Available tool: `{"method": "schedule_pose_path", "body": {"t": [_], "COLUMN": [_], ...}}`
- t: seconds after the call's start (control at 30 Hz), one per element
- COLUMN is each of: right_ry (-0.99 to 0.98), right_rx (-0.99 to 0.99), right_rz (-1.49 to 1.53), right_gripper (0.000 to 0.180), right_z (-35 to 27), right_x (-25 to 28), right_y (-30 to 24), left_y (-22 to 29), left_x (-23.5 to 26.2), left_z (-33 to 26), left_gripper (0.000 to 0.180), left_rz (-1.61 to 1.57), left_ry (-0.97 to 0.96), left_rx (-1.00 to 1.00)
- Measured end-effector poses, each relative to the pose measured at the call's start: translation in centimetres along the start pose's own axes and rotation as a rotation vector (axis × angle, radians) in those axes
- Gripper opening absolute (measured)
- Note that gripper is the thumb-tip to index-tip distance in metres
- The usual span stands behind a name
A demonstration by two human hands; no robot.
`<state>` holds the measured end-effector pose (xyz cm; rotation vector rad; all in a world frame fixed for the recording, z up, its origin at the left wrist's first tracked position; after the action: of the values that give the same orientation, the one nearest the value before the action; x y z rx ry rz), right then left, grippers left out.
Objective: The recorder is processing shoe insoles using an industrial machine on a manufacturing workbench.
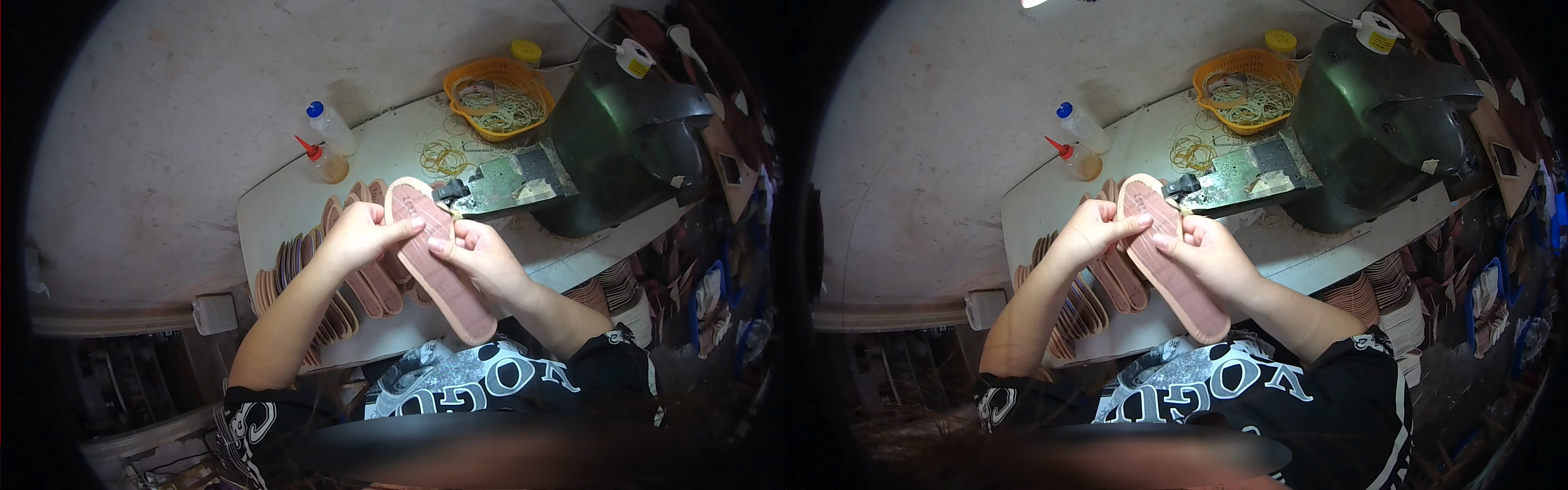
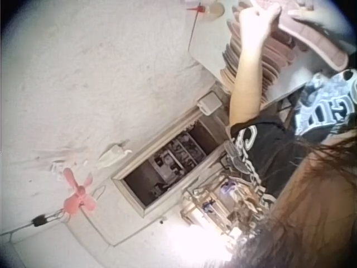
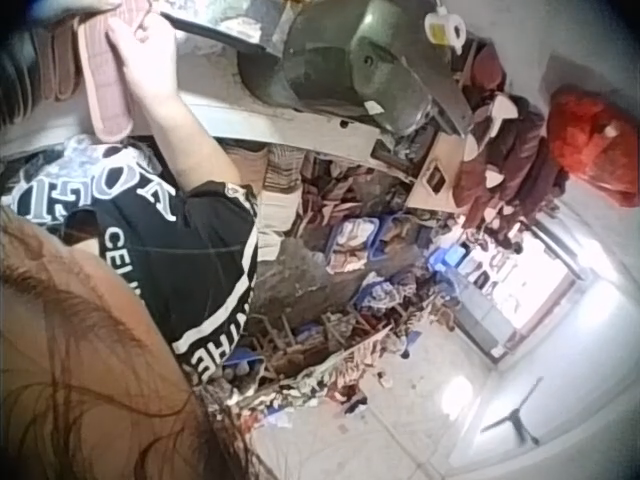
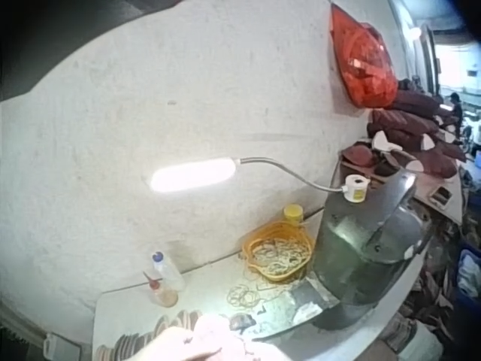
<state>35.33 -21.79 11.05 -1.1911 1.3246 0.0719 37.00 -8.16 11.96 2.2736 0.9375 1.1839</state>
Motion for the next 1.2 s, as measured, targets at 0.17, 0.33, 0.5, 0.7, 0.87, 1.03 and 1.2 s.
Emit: {"method": "schedule_pose_path", "body": {"t": [0.17,0.33,0.5,0.7,0.87,1.03,1.2], "right_ry": [0.006,0.141,0.091,-0.034,-0.201,-0.29,-0.384], "right_rx": [-0.094,-0.155,-0.131,-0.188,-0.134,-0.437,-0.418], "right_rz": [-0.186,-0.232,-0.146,-0.152,-0.493,-0.224,0.153], "right_gripper": [0.032,0.03,0.03,0.028,0.025,0.038,0.046], "right_z": [-1.7,-4.0,-1.5,-1.3,-1.0,-2.2,-2.2], "right_x": [1.0,3.3,1.3,-2.4,-4.6,-5.4,-7.1], "right_y": [1.3,1.7,0.7,3.3,2.4,5.5,5.4], "left_y": [-1.0,-0.3,-0.3,0.3,-1.2,-7.6,-11.8], "left_x": [0.8,2.3,4.0,2.4,0.6,1.0,1.2], "left_z": [1.3,2.8,4.6,0.7,-5.2,-4.7,-3.6], "left_gripper": [0.042,0.041,0.044,0.033,0.038,0.034,0.035], "left_rz": [-0.092,-0.139,-0.216,-0.999,-1.278,-1.377,-1.467], "left_ry": [0.121,0.161,0.176,0.161,0.14,0.401,0.553], "left_rx": [-0.021,-0.062,-0.047,-0.332,-0.441,-0.254,-0.125]}}
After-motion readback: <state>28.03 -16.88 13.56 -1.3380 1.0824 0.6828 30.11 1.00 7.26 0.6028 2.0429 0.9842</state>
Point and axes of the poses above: each hand's wrist, its own z-axis towards the middle knuckle, its own x-axis out of the back of the hand, y = z × x, the point moved 10 cm from there along z, towards the middle knuckle, and after that the axes turned 14 degrees about z, right-handed, at the moved point
